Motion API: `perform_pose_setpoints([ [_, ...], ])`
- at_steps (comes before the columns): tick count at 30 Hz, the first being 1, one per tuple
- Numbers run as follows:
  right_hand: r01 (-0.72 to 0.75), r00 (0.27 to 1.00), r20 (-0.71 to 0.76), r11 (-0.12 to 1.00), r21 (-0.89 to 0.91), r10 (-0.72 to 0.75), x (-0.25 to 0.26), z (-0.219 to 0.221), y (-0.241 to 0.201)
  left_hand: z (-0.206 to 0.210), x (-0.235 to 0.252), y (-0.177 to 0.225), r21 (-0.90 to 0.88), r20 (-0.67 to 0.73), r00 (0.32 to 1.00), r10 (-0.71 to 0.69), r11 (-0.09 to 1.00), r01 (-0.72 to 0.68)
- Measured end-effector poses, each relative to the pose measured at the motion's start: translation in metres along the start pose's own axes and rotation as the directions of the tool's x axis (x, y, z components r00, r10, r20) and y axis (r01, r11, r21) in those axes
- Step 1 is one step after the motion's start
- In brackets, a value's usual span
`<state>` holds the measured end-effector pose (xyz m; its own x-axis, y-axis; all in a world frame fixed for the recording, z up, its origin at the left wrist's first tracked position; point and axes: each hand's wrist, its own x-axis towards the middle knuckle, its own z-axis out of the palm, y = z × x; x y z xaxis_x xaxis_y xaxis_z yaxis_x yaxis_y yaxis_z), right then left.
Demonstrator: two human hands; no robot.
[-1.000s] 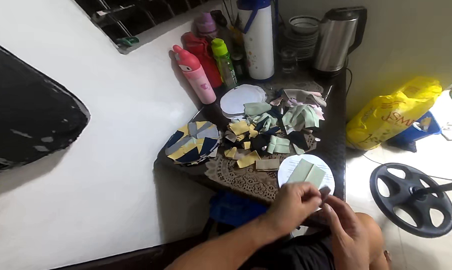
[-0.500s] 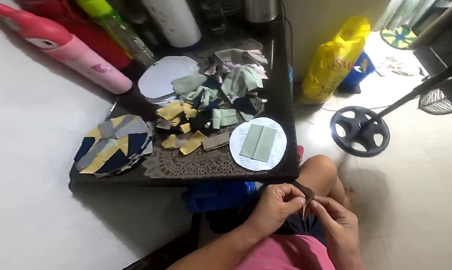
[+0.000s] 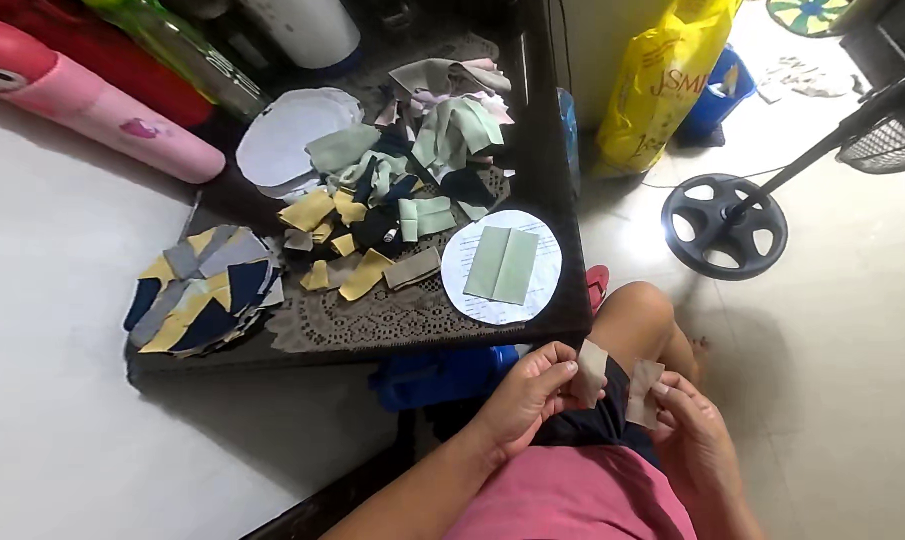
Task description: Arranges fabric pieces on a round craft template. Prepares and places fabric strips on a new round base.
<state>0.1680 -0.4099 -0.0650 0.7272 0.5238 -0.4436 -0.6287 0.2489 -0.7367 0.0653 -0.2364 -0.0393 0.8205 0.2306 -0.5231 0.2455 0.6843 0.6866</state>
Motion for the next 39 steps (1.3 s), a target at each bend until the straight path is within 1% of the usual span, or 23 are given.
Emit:
perform_pose_setpoints([
  [2,0.027,1.000,-0.006,0.997,-0.074,-0.028,0.001,-0.003,0.004,-0.005,0.001,-0.005,0.194,0.012,0.999,0.041,0.980,-0.043],
  [3,0.033,0.999,0.000,0.991,-0.130,-0.034,0.002,-0.005,0.006,-0.008,0.003,-0.008,0.376,-0.010,0.998,0.064,0.925,-0.056],
  [4,0.024,1.000,0.004,0.985,-0.174,-0.024,0.003,-0.006,0.009,-0.012,0.006,-0.012,0.600,-0.030,0.995,0.094,0.798,-0.057],
  [5,0.004,1.000,0.009,0.980,-0.199,-0.003,0.004,-0.007,0.012,-0.017,0.008,-0.016,0.795,-0.034,0.992,0.125,0.605,-0.049],
  [6,-0.010,1.000,0.018,0.976,-0.216,0.014,0.005,-0.008,0.015,-0.019,0.009,-0.019,0.912,-0.014,0.986,0.166,0.406,-0.056],
  [7,-0.009,0.999,0.030,0.975,-0.223,0.017,0.005,-0.009,0.017,-0.019,0.008,-0.024,0.967,0.031,0.969,0.244,0.239,-0.091],
  [8,0.002,0.999,0.048,0.973,-0.230,0.009,0.005,-0.010,0.020,-0.019,0.007,-0.029,0.983,0.099,0.931,0.350,0.111,-0.146],
  [9,0.023,0.998,0.067,0.971,-0.239,-0.008,0.004,-0.012,0.022,-0.019,0.007,-0.033,0.977,0.181,0.868,0.462,0.019,-0.214],
  [10,0.051,0.996,0.085,0.967,-0.249,-0.031,0.003,-0.012,0.023,-0.018,0.008,-0.036,0.958,0.252,0.799,0.546,-0.027,-0.284],
  [11,0.082,0.993,0.102,0.961,-0.264,-0.056,0.002,-0.012,0.024,-0.016,0.008,-0.036,0.934,0.295,0.756,0.584,-0.008,-0.358],
  [12,0.112,0.990,0.117,0.952,-0.284,-0.082,0.000,-0.012,0.024,-0.013,0.007,-0.035,0.902,0.311,0.747,0.588,0.065,-0.427],
  [15,0.195,0.978,0.141,0.921,-0.337,-0.156,-0.006,-0.007,0.025,0.002,0.003,-0.030,0.791,0.285,0.806,0.520,0.347,-0.504],
  [18,0.260,0.963,0.154,0.905,-0.336,-0.219,-0.010,-0.004,0.026,0.009,0.004,-0.031,0.753,0.250,0.834,0.492,0.443,-0.487],
  [20,0.269,0.960,0.163,0.911,-0.314,-0.228,-0.012,-0.004,0.027,0.011,0.004,-0.030,0.739,0.189,0.864,0.466,0.512,-0.438],
  [21,0.260,0.961,0.167,0.919,-0.296,-0.218,-0.012,-0.005,0.027,0.010,0.004,-0.028,0.718,0.148,0.896,0.419,0.577,-0.389],
  [24,0.172,0.973,0.181,0.970,-0.172,-0.140,-0.013,-0.009,0.026,0.009,0.003,-0.014,0.487,0.060,0.993,0.107,0.865,-0.122],
  [26,0.115,0.980,0.175,0.986,-0.122,-0.093,-0.012,-0.011,0.026,0.007,0.002,-0.009,0.360,0.072,0.997,-0.033,0.933,0.005],
  [28,0.102,0.986,0.141,0.988,-0.119,-0.084,-0.012,-0.011,0.027,0.008,0.001,-0.011,0.353,0.091,0.996,-0.023,0.936,-0.010],
  [30,0.201,0.978,0.093,0.954,-0.222,-0.185,-0.014,-0.009,0.030,0.012,0.001,-0.014,0.423,0.075,0.995,0.069,0.901,-0.094],
  [32,0.374,0.925,0.107,0.817,-0.440,-0.366,-0.015,-0.010,0.035,0.013,0.002,-0.019,0.563,0.070,0.977,0.202,0.800,-0.206],
  [34,0.480,0.866,0.156,0.702,-0.527,-0.475,-0.017,-0.009,0.037,0.013,0.002,-0.025,0.686,0.106,0.937,0.332,0.658,-0.311],
  [37,0.515,0.848,0.204,0.670,-0.534,-0.489,-0.019,-0.007,0.038,0.012,0.001,-0.033,0.762,0.204,0.868,0.452,0.483,-0.431],
  [39,0.497,0.859,0.194,0.679,-0.540,-0.475,-0.019,-0.007,0.039,0.012,0.001,-0.036,0.776,0.232,0.853,0.468,0.440,-0.453],
])
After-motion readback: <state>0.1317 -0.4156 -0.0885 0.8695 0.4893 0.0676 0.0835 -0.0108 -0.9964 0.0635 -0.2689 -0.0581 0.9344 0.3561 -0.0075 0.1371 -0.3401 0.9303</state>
